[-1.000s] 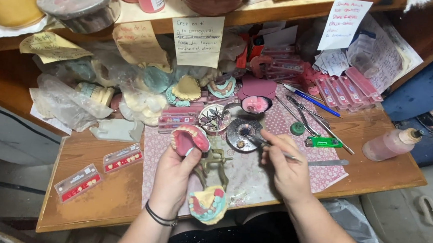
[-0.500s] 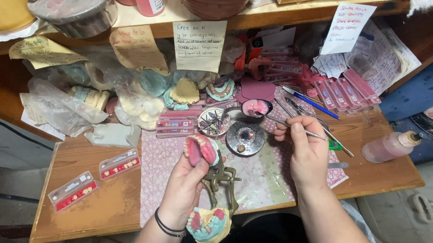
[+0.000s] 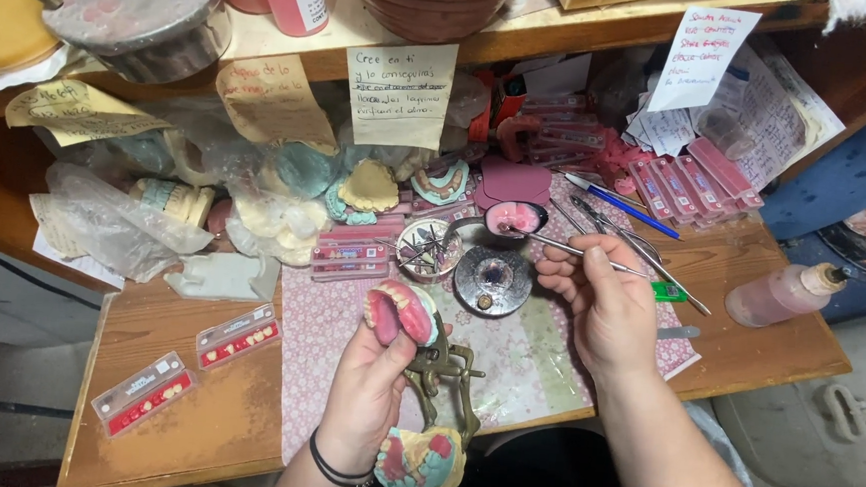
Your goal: A person uses a carving tool to shape and refine the wax base of a dental prosthetic model on a laboratory bench.
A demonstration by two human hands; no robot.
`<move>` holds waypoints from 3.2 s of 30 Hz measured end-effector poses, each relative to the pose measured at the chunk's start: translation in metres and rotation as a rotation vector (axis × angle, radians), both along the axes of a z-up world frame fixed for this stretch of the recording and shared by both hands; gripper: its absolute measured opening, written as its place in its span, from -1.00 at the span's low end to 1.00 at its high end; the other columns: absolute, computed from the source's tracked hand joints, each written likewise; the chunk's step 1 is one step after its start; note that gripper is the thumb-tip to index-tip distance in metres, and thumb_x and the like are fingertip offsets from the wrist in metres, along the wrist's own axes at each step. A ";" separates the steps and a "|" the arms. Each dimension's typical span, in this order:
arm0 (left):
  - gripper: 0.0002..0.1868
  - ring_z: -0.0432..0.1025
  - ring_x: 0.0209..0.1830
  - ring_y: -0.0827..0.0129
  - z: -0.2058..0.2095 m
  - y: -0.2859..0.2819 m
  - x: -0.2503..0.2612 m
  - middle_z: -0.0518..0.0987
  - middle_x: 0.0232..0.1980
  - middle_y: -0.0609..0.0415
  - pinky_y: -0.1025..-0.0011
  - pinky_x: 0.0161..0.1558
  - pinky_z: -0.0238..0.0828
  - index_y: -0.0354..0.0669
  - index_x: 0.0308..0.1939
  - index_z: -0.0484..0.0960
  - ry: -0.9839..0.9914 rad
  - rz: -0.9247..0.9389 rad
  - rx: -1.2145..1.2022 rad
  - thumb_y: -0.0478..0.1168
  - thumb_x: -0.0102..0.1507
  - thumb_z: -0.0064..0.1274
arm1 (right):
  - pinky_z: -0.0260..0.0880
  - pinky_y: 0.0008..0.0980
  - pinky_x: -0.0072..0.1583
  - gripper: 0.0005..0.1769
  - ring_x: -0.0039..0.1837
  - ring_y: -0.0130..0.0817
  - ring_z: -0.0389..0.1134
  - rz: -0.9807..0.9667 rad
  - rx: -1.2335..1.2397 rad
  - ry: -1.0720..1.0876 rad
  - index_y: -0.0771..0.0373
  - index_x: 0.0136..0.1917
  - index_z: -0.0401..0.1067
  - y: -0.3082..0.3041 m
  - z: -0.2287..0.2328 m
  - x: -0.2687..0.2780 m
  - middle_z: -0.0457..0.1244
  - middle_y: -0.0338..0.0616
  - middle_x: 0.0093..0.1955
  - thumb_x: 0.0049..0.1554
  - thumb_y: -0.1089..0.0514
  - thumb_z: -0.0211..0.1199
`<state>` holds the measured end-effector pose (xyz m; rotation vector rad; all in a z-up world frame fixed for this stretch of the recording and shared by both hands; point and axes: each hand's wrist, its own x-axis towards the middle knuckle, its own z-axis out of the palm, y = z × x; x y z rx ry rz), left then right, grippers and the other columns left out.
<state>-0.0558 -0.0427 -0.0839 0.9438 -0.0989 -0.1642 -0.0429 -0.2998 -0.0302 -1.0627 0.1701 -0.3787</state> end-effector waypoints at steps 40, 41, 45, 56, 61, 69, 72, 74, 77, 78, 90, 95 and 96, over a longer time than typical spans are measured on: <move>-0.79 0.61 0.03 -0.01 0.016 0.001 -0.008 0.64 -0.10 -0.12 0.16 0.15 0.59 -0.33 -0.05 0.59 0.000 -0.363 -0.081 -0.25 0.32 0.13 | 0.64 -0.14 -0.06 -0.80 -0.17 0.02 0.52 0.234 0.219 -0.187 0.38 0.02 0.47 0.031 0.016 -0.037 0.42 0.29 -0.16 0.33 0.20 0.11; -0.75 0.57 -0.01 0.17 0.007 0.001 -0.008 0.65 -0.05 -0.04 0.28 0.10 0.51 -0.30 0.02 0.60 0.021 -0.337 -0.039 -0.25 0.31 0.14 | 0.64 -0.16 -0.08 -0.81 -0.17 0.04 0.52 0.290 0.230 -0.240 0.40 0.01 0.45 0.037 0.019 -0.039 0.41 0.32 -0.15 0.33 0.21 0.11; -0.67 0.48 -0.04 0.40 0.009 0.002 -0.009 0.61 -0.01 0.11 0.46 0.07 0.39 -0.23 0.13 0.57 -0.008 -0.368 -0.028 -0.20 0.33 0.16 | 0.63 -0.07 -0.07 -0.80 -0.12 0.12 0.50 0.388 0.264 -0.312 0.49 0.01 0.39 0.054 0.023 -0.047 0.39 0.34 -0.14 0.33 0.24 0.10; -0.74 0.43 -0.12 0.44 0.021 0.004 -0.012 0.55 -0.08 0.13 0.49 -0.02 0.38 -0.23 0.02 0.53 -0.013 -0.417 -0.093 -0.22 0.31 0.18 | 0.56 -0.13 -0.06 -0.84 -0.18 0.06 0.48 0.414 0.213 -0.378 0.43 -0.04 0.44 0.064 0.029 -0.045 0.39 0.32 -0.19 0.22 0.24 0.23; -0.74 0.39 -0.17 0.48 0.023 0.004 -0.012 0.52 -0.12 0.15 0.53 -0.09 0.33 -0.21 0.00 0.50 0.025 -0.427 -0.100 -0.23 0.30 0.19 | 0.58 -0.14 -0.04 -0.86 -0.16 0.04 0.48 0.451 0.206 -0.406 0.43 -0.03 0.45 0.066 0.033 -0.044 0.39 0.29 -0.17 0.24 0.26 0.19; -0.71 0.45 -0.11 0.42 0.018 0.005 -0.012 0.57 -0.06 0.09 0.47 0.01 0.39 -0.27 0.05 0.52 -0.002 -0.410 -0.111 -0.24 0.31 0.18 | 0.58 -0.11 -0.06 -0.83 -0.20 0.03 0.48 0.371 0.050 -0.440 0.36 -0.04 0.44 0.066 0.033 -0.049 0.38 0.28 -0.19 0.23 0.18 0.22; -0.74 0.52 -0.07 0.34 0.006 0.007 -0.008 0.65 -0.05 0.06 0.43 0.09 0.43 -0.28 0.04 0.63 -0.060 -0.416 -0.104 -0.22 0.32 0.18 | 0.64 -0.15 0.02 -0.81 -0.07 0.03 0.53 0.418 0.050 -0.528 0.41 0.03 0.48 0.055 0.031 -0.043 0.42 0.27 -0.09 0.30 0.22 0.15; -0.74 0.52 -0.08 0.34 0.002 0.005 -0.009 0.65 -0.07 0.06 0.43 0.06 0.43 -0.29 0.02 0.63 -0.012 -0.377 -0.101 -0.23 0.31 0.18 | 0.66 -0.14 -0.05 -0.76 -0.12 0.04 0.53 0.259 -0.005 -0.424 0.42 0.03 0.49 0.040 0.016 -0.034 0.40 0.28 -0.13 0.33 0.18 0.12; -0.74 0.52 -0.07 0.31 0.003 0.003 -0.007 0.66 -0.07 0.03 0.40 0.08 0.43 -0.33 0.01 0.63 0.023 -0.306 -0.087 -0.28 0.28 0.16 | 0.59 -0.26 -0.18 -0.77 -0.26 -0.08 0.45 0.025 -0.089 -0.156 0.33 0.00 0.44 0.026 0.000 -0.015 0.36 0.18 -0.23 0.35 0.11 0.11; -0.75 0.53 -0.04 0.29 0.004 0.002 -0.006 0.66 -0.04 0.01 0.37 0.12 0.43 -0.36 0.02 0.63 0.012 -0.271 -0.076 -0.33 0.27 0.13 | 0.49 -0.38 -0.24 -0.82 -0.35 -0.21 0.38 -0.046 -0.117 0.008 0.22 -0.05 0.38 0.022 -0.003 -0.008 0.33 0.07 -0.29 0.35 0.09 0.13; -0.72 0.55 -0.03 0.26 0.013 0.002 -0.003 0.69 -0.04 -0.02 0.32 0.10 0.49 -0.34 0.05 0.65 0.034 -0.192 -0.010 -0.32 0.28 0.15 | 0.45 -0.40 -0.23 -0.81 -0.34 -0.27 0.35 -0.063 -0.096 0.054 0.21 -0.04 0.35 0.018 -0.010 -0.005 0.32 0.04 -0.28 0.35 0.07 0.10; -0.78 0.54 -0.09 0.33 0.017 0.001 -0.004 0.69 -0.08 0.02 0.36 0.03 0.48 -0.31 -0.02 0.67 0.023 -0.202 -0.006 -0.29 0.28 0.17 | 0.45 -0.38 -0.24 -0.84 -0.34 -0.26 0.33 -0.082 -0.087 0.052 0.22 -0.05 0.35 0.019 -0.009 -0.007 0.31 0.06 -0.29 0.33 0.11 0.09; -0.79 0.55 -0.11 0.33 0.017 0.001 -0.004 0.70 -0.08 0.02 0.36 0.01 0.50 -0.31 -0.02 0.68 0.029 -0.201 0.005 -0.29 0.29 0.17 | 0.44 -0.37 -0.24 -0.85 -0.33 -0.24 0.33 -0.085 -0.092 0.048 0.23 -0.05 0.34 0.020 -0.008 -0.008 0.31 0.07 -0.28 0.33 0.13 0.07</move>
